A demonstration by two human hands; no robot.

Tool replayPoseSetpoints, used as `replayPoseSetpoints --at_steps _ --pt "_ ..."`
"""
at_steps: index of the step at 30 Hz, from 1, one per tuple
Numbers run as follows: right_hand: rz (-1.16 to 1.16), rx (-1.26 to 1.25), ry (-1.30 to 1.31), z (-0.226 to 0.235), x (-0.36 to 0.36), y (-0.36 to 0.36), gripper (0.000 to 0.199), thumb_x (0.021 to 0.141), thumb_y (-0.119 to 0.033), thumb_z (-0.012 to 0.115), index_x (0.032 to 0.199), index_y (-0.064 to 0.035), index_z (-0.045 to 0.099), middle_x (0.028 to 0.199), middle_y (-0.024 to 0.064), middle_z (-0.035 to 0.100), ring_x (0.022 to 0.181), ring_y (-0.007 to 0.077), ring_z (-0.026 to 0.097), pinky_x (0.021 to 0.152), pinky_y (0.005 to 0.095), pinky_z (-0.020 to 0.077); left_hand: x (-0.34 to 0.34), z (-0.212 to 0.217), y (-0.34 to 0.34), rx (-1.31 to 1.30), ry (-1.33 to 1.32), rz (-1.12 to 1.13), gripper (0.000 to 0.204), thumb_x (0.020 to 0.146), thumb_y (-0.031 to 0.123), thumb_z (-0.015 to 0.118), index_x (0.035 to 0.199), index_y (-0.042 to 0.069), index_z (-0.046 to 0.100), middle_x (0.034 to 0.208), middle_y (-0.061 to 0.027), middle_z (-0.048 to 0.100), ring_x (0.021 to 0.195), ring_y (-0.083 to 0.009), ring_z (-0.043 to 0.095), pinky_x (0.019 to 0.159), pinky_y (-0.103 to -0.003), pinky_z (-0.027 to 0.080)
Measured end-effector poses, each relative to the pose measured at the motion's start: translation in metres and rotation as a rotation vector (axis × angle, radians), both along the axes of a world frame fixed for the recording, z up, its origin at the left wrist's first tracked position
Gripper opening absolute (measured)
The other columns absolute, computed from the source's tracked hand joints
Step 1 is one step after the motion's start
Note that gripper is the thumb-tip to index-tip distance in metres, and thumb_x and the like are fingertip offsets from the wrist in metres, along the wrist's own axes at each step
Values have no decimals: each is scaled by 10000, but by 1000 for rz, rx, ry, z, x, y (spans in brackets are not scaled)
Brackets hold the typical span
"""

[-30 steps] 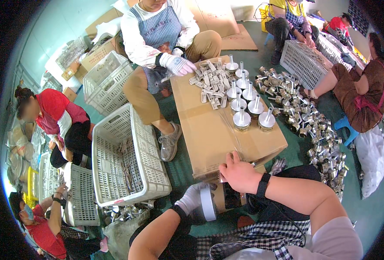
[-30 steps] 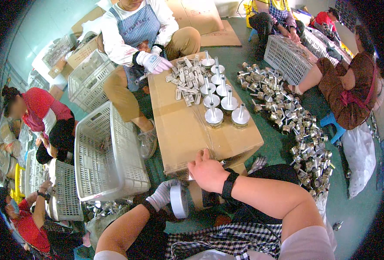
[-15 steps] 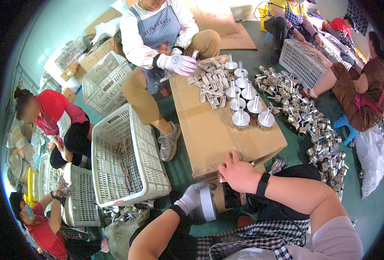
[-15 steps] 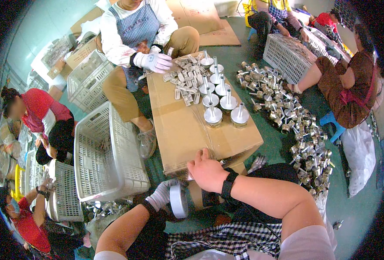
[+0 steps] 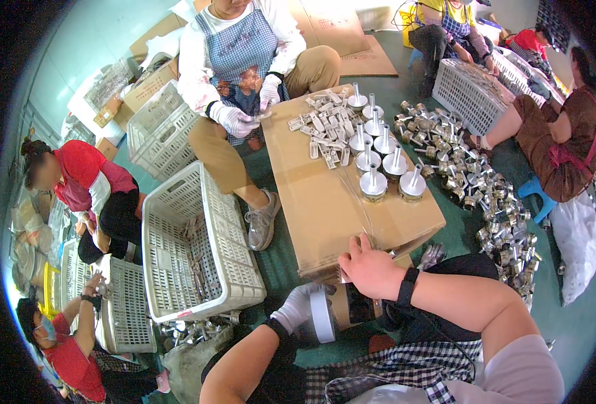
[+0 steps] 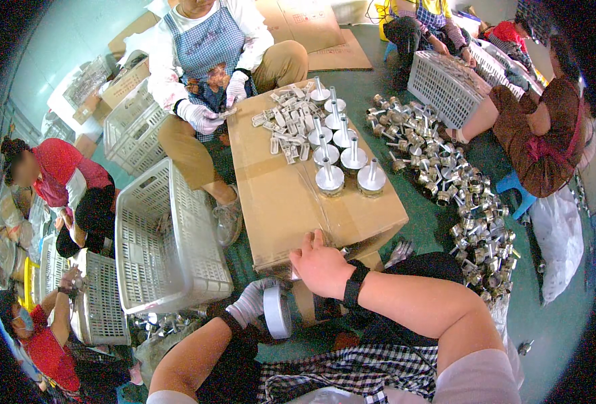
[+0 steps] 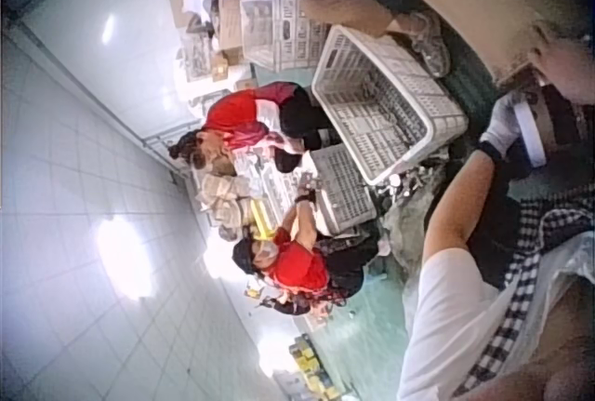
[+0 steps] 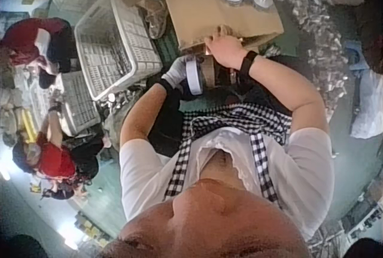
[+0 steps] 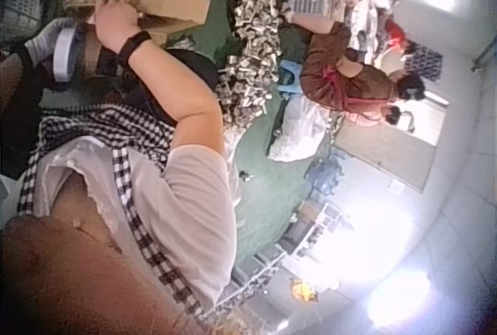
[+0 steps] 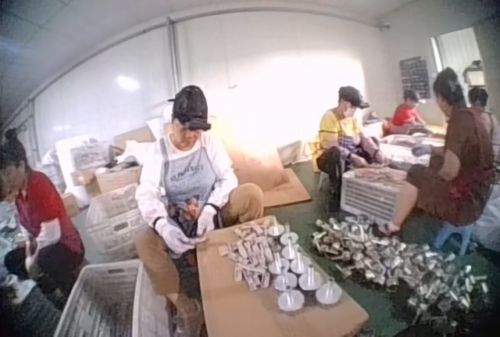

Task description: Sorting and packing small metal parts into boxes in a factory setting.

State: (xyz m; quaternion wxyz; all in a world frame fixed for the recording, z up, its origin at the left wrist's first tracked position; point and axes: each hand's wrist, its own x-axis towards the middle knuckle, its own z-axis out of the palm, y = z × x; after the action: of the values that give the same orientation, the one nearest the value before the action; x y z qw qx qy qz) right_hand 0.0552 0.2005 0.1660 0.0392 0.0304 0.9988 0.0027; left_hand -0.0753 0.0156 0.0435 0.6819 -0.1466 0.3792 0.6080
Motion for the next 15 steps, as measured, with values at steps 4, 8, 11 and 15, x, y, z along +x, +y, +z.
replayPoseSetpoints --at_steps 4,8,11,15 --pt "-8 -13 -9 0 0 0 352 784 -162 522 1050 60 461 1170 357 400 1101 505 413 746 412 515 0 -2 -1 20 -21 6 303 835 140 494 1049 -72 521 894 -141 587 775 -250 558 736 -366 462" --pt "-6 -29 -17 1 0 0 345 812 -180 488 1064 55 462 1174 364 405 1107 515 408 785 431 492 1 1 1 13 8 -6 286 838 142 500 1030 -66 541 868 -132 593 750 -231 564 715 -343 468" --pt "12 -17 -25 2 0 1 324 837 -157 424 1086 45 468 1174 374 419 1109 532 407 844 457 455 2 3 1 22 19 -16 268 842 139 503 1013 -60 555 848 -128 599 721 -223 567 696 -336 474" --pt "14 1 -22 1 0 1 323 828 -151 429 1083 43 473 1159 371 434 1104 532 410 855 463 443 1 2 1 8 34 -19 255 851 129 495 1014 -57 557 843 -128 603 701 -216 570 687 -334 481"
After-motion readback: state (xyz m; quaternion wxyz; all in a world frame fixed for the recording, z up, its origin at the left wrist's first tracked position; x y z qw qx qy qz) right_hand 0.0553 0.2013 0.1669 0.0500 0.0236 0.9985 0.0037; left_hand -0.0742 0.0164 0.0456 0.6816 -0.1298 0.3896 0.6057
